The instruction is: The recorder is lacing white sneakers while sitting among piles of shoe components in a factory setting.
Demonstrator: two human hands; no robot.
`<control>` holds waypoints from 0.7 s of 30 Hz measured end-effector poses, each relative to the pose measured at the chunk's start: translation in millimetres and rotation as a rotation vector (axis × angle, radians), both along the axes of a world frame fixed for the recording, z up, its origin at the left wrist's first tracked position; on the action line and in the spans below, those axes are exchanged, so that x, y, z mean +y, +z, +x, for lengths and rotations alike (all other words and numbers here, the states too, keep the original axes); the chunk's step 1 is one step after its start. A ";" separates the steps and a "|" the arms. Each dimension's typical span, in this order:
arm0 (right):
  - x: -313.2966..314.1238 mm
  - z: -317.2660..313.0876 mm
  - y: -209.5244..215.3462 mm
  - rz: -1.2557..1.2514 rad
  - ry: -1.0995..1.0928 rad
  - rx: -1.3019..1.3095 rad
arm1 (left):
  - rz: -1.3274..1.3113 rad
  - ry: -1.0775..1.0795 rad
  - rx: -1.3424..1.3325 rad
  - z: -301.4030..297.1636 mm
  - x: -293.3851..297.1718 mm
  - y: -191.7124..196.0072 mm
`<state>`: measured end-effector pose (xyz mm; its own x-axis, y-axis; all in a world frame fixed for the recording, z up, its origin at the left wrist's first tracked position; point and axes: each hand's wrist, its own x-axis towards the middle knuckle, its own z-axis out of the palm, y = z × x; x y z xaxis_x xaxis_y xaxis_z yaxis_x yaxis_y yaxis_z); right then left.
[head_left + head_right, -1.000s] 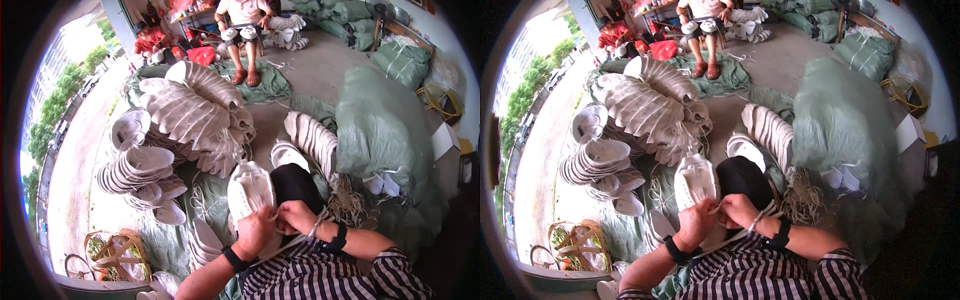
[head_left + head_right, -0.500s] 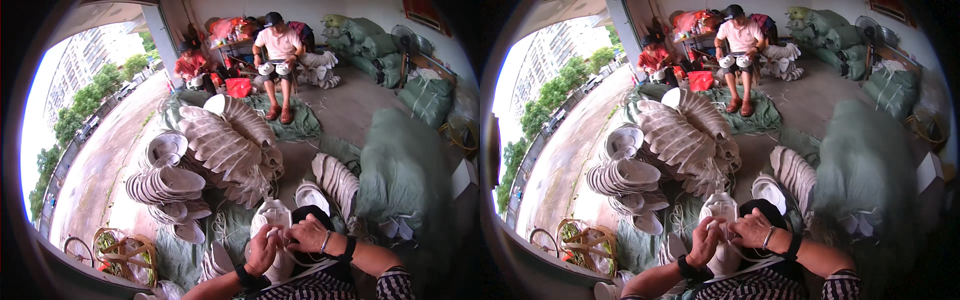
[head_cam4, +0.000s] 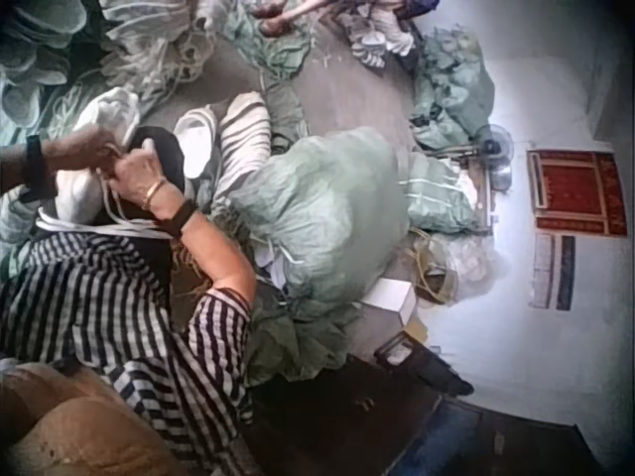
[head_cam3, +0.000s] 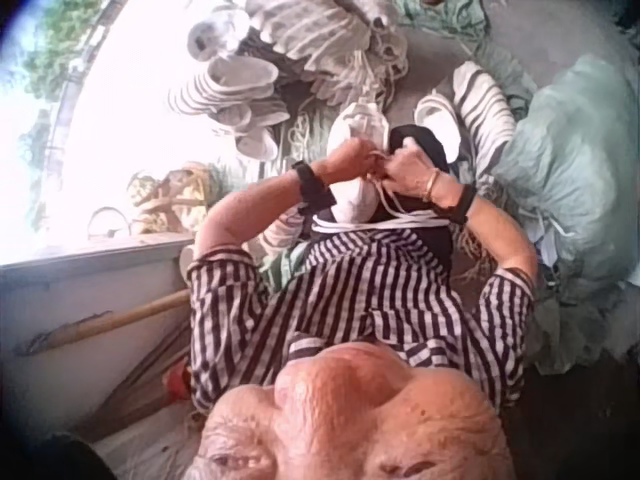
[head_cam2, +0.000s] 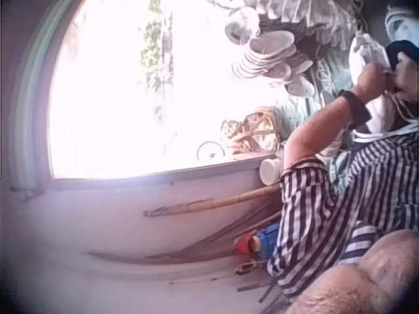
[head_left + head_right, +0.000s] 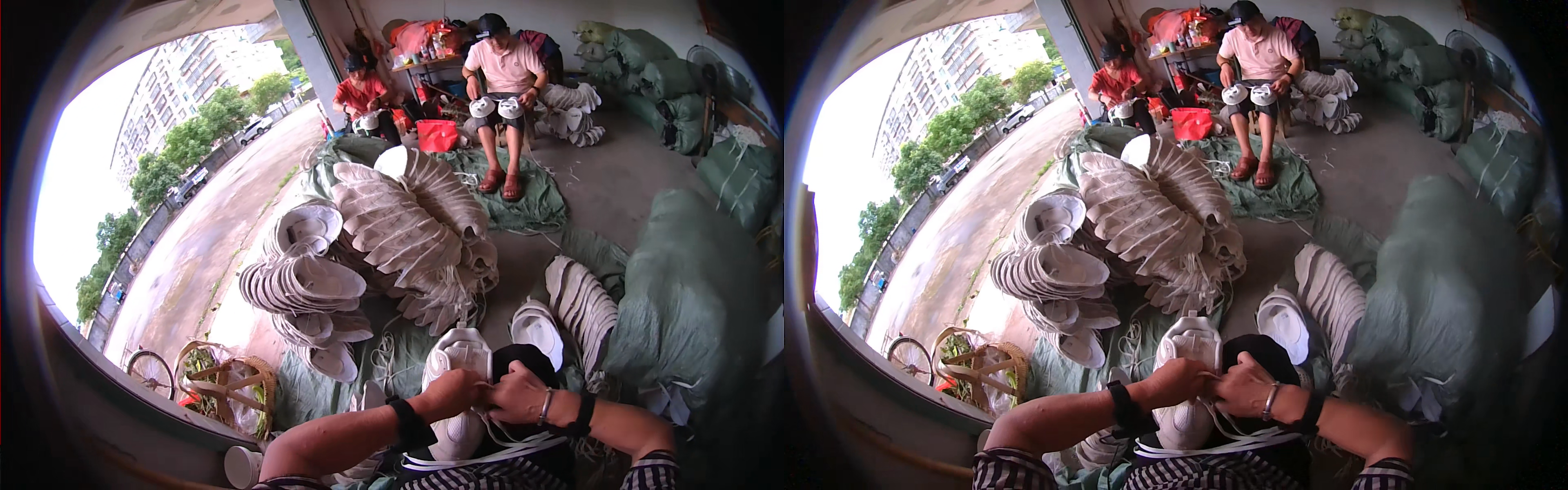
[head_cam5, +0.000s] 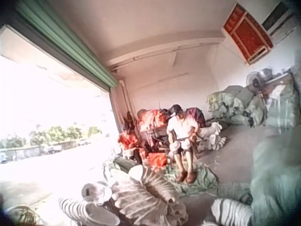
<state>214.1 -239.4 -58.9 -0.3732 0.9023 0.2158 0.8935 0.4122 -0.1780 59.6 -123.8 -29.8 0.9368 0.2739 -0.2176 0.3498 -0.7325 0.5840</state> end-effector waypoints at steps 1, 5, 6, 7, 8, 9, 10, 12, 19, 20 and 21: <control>1.0 4.7 -5.4 0.079 0.054 0.135 | 0.013 0.015 0.001 1.5 3.2 -5.6; -7.3 5.8 -15.4 0.141 -0.013 0.184 | 0.465 -0.403 0.081 9.3 0.0 -7.5; -8.0 4.7 -16.9 0.145 -0.021 0.169 | 0.352 -0.259 0.185 14.0 -3.7 -1.1; -9.1 4.3 -15.3 0.145 -0.020 0.175 | 0.240 -0.113 0.285 16.9 -7.0 2.7; -9.7 3.4 -13.0 0.170 -0.021 0.199 | 0.245 -0.141 0.227 15.7 -6.0 1.8; -10.5 2.4 -11.8 0.194 -0.023 0.224 | 0.245 -0.142 0.230 15.5 -5.7 1.3; -10.3 2.9 -13.1 0.197 -0.029 0.225 | 0.280 -0.201 0.256 17.9 -4.2 1.0; -8.7 4.0 -17.2 0.182 0.001 0.193 | 0.317 -0.266 0.282 23.2 0.0 -0.7; -9.4 4.7 -15.3 0.203 -0.006 0.243 | 0.045 -0.233 0.375 26.8 3.5 8.5; -9.7 5.9 -16.7 0.184 -0.003 0.228 | -0.116 -0.121 0.402 28.4 3.1 11.8; -10.3 6.8 -17.6 0.164 0.000 0.214 | -0.116 -0.124 0.402 30.3 3.4 11.6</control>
